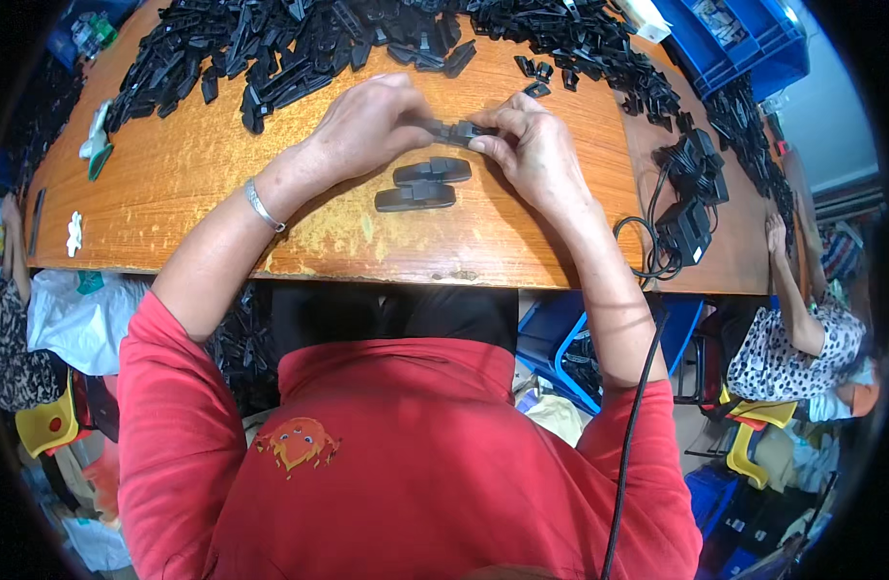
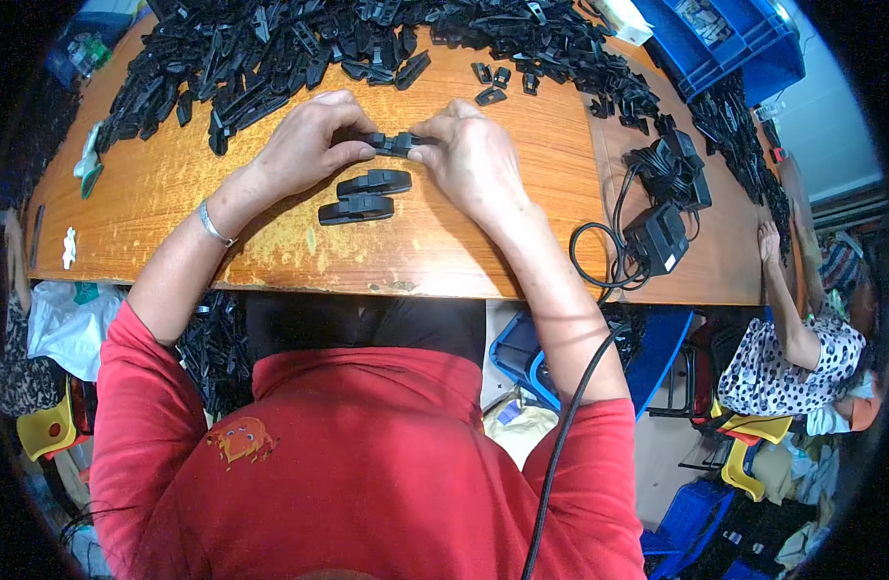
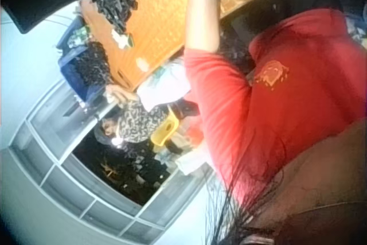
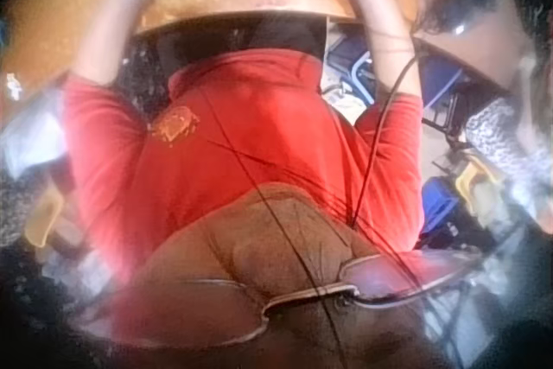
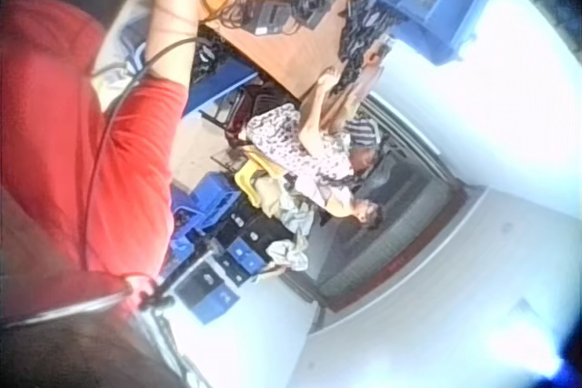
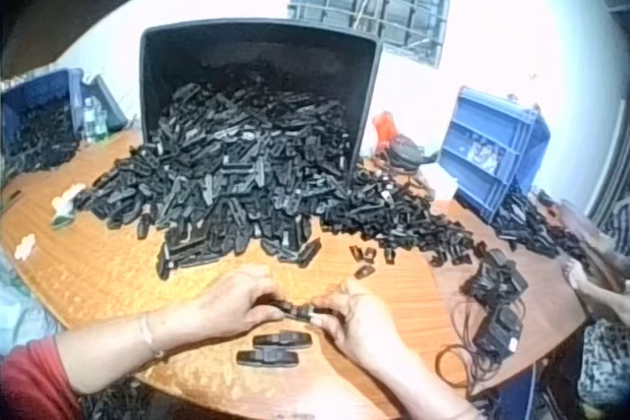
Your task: The person assembles plastic components by fitting small plastic pieces together by hand and stacks the assembled parts in a row on the table.
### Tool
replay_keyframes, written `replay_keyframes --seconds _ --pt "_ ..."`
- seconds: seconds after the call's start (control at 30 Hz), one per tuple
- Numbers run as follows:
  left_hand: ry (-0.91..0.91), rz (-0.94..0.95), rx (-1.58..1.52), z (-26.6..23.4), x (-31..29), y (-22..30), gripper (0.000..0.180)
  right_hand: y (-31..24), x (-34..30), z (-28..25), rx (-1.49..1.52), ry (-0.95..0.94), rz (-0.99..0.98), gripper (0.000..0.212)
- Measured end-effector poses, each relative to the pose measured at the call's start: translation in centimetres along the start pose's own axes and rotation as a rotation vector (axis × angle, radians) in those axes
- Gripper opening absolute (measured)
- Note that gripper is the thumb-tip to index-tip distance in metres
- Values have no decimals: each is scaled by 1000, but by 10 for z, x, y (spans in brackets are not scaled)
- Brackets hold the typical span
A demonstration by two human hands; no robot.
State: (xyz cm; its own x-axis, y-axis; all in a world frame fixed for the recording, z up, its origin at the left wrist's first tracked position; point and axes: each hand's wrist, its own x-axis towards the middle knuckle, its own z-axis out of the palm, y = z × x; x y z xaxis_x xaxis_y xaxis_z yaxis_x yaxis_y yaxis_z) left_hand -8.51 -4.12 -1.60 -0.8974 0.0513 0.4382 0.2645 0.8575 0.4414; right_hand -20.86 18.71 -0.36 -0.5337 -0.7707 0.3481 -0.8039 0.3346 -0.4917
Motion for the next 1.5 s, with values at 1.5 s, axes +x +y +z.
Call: replay_keyframes --seconds 1.5 --pt "77 125 143 21 39 -17 21 33 20 -14 -129 77 195 34"
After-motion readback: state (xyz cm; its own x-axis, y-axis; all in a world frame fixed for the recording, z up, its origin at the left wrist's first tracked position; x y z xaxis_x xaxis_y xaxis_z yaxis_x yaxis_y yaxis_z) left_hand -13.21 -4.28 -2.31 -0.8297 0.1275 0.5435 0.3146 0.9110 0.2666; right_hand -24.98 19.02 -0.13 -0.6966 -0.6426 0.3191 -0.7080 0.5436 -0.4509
